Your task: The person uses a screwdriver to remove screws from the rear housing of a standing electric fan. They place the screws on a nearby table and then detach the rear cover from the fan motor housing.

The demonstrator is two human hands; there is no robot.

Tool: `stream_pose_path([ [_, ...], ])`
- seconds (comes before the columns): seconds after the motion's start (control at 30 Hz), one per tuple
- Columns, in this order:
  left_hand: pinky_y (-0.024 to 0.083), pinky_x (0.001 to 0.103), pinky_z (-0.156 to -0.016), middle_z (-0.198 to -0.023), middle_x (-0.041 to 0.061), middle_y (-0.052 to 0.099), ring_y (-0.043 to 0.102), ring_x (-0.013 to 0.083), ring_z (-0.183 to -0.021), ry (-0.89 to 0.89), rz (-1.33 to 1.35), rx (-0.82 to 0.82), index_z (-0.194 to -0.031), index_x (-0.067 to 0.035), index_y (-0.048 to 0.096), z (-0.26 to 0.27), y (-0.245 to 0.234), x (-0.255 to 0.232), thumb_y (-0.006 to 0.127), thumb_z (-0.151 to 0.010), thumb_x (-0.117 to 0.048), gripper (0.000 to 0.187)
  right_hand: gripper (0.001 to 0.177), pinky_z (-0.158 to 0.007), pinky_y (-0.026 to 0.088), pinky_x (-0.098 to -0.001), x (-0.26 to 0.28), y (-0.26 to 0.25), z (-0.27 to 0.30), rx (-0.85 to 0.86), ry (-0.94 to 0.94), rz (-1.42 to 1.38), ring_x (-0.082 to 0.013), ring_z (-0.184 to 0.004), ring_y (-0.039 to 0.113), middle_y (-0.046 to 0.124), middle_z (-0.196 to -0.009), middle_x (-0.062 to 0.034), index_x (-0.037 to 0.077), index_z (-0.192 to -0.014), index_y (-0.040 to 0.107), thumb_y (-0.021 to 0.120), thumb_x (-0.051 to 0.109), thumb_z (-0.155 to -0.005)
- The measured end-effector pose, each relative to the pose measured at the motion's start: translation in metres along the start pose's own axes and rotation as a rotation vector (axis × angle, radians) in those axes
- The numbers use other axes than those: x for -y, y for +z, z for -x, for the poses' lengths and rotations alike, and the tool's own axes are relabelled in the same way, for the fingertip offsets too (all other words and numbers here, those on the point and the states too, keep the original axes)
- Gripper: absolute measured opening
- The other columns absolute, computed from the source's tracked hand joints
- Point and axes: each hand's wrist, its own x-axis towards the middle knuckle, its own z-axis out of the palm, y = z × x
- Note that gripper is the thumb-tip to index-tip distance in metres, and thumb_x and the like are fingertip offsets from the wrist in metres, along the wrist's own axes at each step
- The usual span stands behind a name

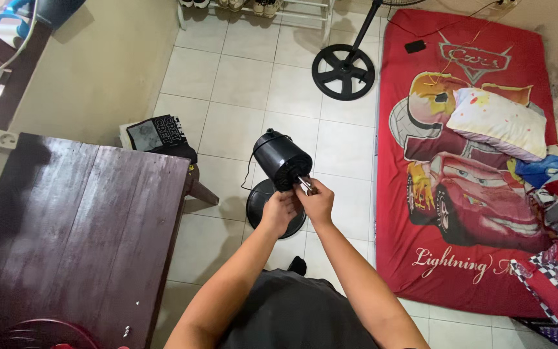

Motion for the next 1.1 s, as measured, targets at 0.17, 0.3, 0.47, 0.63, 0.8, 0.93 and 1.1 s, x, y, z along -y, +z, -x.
stream_pose_path([
  [0.17,0.043,0.048,-0.113,-0.138,0.020,0.059,0.057,0.0333,-0.130,-0.011,-0.025,-0.005,-0.138,0.005,0.051,0.004,-0.003,-0.004,0.034,-0.101,-0.028,0.053,0.021,-0.051,0.039,-0.0247,-0.003,0.008,0.000,-0.076,-0.045,0.055,-0.0045,-0.054,0.045,0.058,-0.057,0.0014,0.002,-0.097,0.079,0.083,0.017,-0.082],
  [0.3,0.044,0.048,-0.112,-0.136,0.019,0.061,0.058,0.0325,-0.128,-0.012,-0.029,0.010,-0.136,0.005,0.054,0.007,0.000,-0.006,0.035,-0.100,-0.028,0.052,0.020,-0.050,0.038,-0.0266,-0.005,0.011,0.000,-0.075,-0.004,0.029,-0.0061,-0.053,0.043,0.057,-0.057,-0.0005,0.002,-0.095,0.079,0.083,0.016,-0.081],
  [0.47,0.044,0.046,-0.111,-0.132,0.017,0.063,0.059,0.0314,-0.125,-0.018,-0.033,0.078,-0.129,0.004,0.058,0.008,0.001,-0.010,0.042,-0.100,-0.030,0.048,0.014,-0.052,0.042,-0.0271,-0.009,0.013,-0.002,-0.076,-0.034,0.052,-0.0070,-0.053,0.046,0.057,-0.057,-0.0009,0.001,-0.089,0.075,0.080,0.013,-0.081],
  [0.63,0.043,0.045,-0.112,-0.129,0.015,0.063,0.059,0.0300,-0.123,-0.035,-0.030,0.090,-0.125,0.001,0.058,0.006,0.000,-0.010,0.044,-0.100,-0.031,0.043,0.012,-0.054,0.045,-0.0252,-0.019,0.012,-0.005,-0.008,-0.040,-0.034,-0.0048,-0.057,0.053,0.062,-0.063,0.0020,0.002,-0.088,0.073,0.079,0.012,-0.082],
  [0.8,0.048,0.041,-0.107,-0.126,0.013,0.066,0.062,0.0259,-0.118,0.008,-0.083,0.062,-0.124,0.000,0.062,0.005,0.004,-0.006,0.051,-0.098,-0.029,0.039,0.011,-0.052,0.037,-0.0238,-0.036,0.005,-0.003,0.082,0.069,-0.170,-0.0046,-0.058,0.047,0.058,-0.064,0.0038,0.003,-0.092,0.076,0.079,0.011,-0.087],
  [0.93,0.051,0.033,-0.097,-0.116,0.006,0.069,0.066,0.0167,-0.108,0.034,-0.180,0.086,-0.123,-0.004,0.063,0.008,0.000,0.003,0.062,-0.097,-0.025,0.033,0.009,-0.055,0.044,-0.0198,-0.053,-0.009,0.004,0.125,0.072,-0.296,-0.0023,-0.061,0.055,0.064,-0.069,0.0068,0.001,-0.091,0.074,0.077,0.008,-0.087],
  [1.1,0.053,0.028,-0.084,-0.098,0.002,0.069,0.065,0.0117,-0.088,0.051,-0.215,0.156,-0.119,-0.001,0.068,0.014,0.001,0.020,0.069,-0.099,-0.024,0.030,0.007,-0.053,0.037,-0.0203,-0.076,-0.033,0.020,0.192,0.102,-0.307,-0.0021,-0.060,0.049,0.058,-0.067,0.0066,-0.001,-0.090,0.075,0.078,0.005,-0.088],
])
